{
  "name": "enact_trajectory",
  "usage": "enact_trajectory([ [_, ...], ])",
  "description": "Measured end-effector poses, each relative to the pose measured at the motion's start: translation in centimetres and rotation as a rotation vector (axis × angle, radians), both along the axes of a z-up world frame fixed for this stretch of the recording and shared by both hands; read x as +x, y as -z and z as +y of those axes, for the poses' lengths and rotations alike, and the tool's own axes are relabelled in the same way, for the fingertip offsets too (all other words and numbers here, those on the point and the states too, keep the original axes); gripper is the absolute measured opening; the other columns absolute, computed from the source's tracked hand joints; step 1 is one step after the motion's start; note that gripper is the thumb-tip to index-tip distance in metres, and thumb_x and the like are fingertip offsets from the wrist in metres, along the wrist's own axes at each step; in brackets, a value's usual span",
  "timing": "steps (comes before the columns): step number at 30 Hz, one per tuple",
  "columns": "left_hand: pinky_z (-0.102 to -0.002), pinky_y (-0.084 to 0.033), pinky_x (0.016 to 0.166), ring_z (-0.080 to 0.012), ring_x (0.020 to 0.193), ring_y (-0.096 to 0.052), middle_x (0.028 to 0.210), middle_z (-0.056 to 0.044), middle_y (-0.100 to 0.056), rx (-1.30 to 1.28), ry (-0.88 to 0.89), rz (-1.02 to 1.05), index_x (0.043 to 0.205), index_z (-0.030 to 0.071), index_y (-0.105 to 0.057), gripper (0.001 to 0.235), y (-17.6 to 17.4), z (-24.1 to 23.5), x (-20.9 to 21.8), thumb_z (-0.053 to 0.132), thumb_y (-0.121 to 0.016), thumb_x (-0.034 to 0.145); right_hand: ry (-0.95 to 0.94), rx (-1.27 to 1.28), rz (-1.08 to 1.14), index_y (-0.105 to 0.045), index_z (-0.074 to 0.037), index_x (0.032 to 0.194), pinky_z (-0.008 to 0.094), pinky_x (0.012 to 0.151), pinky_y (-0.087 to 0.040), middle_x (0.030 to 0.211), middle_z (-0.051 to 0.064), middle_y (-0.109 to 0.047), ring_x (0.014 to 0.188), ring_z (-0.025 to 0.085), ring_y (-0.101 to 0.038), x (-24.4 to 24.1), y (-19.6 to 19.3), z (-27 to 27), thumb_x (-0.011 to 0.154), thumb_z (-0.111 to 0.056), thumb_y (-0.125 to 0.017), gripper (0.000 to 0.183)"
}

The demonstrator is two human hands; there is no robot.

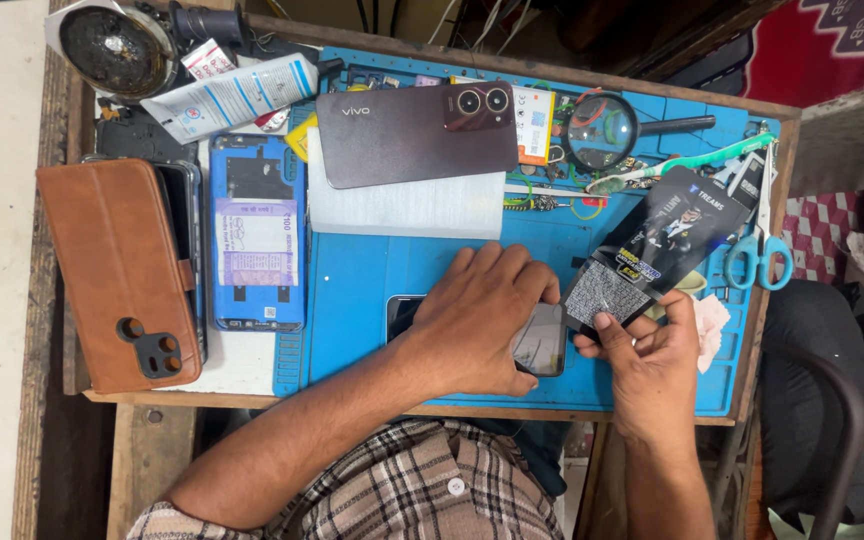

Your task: The person cleans a smartphone screen with a cloth, applies a screen protector using a squeegee card, and then places the phone into a brown leather case. The person handles the phone, cleaning cloth, squeegee card, and phone case during the process.

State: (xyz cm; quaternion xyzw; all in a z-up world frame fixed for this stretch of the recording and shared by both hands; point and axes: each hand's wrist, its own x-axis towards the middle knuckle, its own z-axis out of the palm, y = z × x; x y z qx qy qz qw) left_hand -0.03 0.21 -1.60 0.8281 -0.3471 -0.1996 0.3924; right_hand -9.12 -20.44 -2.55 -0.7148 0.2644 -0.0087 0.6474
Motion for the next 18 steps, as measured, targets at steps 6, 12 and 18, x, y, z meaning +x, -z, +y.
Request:
enact_trajectory([
  [6, -0.04, -0.039, 0.084, -0.0241, 0.1, -0.048, 0.106, -0.006, -0.052, 0.011, 0.01, 0.018, 0.112, 0.011, -0.058, 0.08, 0.03, -0.01, 0.0, 0.035, -0.095, 0.045, 0.001, 0.023, 0.003, -0.041, -0.003, 0.129, 0.029, 0.067, -0.062, 0.103, 0.019, -0.073, 0.073, 0.018, -0.072, 0.0, 0.2, -0.2, 0.097, 0.005, -0.063, 0.04],
  [12, -0.04, -0.04, 0.086, -0.0244, 0.101, -0.049, 0.107, -0.006, -0.053, 0.0, 0.006, 0.006, 0.113, 0.01, -0.059, 0.081, -0.01, 0.02, 0.02, 0.035, -0.096, 0.045, 0.001, 0.046, 0.028, -0.041, -0.003, 0.129, 0.027, 0.065, -0.061, 0.103, 0.019, -0.073, 0.072, 0.017, -0.071, 0.07, 0.12, -0.3, 0.097, 0.004, -0.063, 0.039],
  [18, -0.04, -0.039, 0.085, -0.0239, 0.101, -0.049, 0.108, -0.006, -0.052, 0.001, 0.007, 0.012, 0.113, 0.011, -0.058, 0.081, 0.04, 0.01, 0.05, 0.035, -0.096, 0.046, -0.003, 0.063, 0.013, -0.043, -0.003, 0.133, 0.026, 0.062, -0.059, 0.1, 0.016, -0.073, 0.068, 0.016, -0.07, 0.06, 0.08, -0.32, 0.097, 0.003, -0.064, 0.042],
])
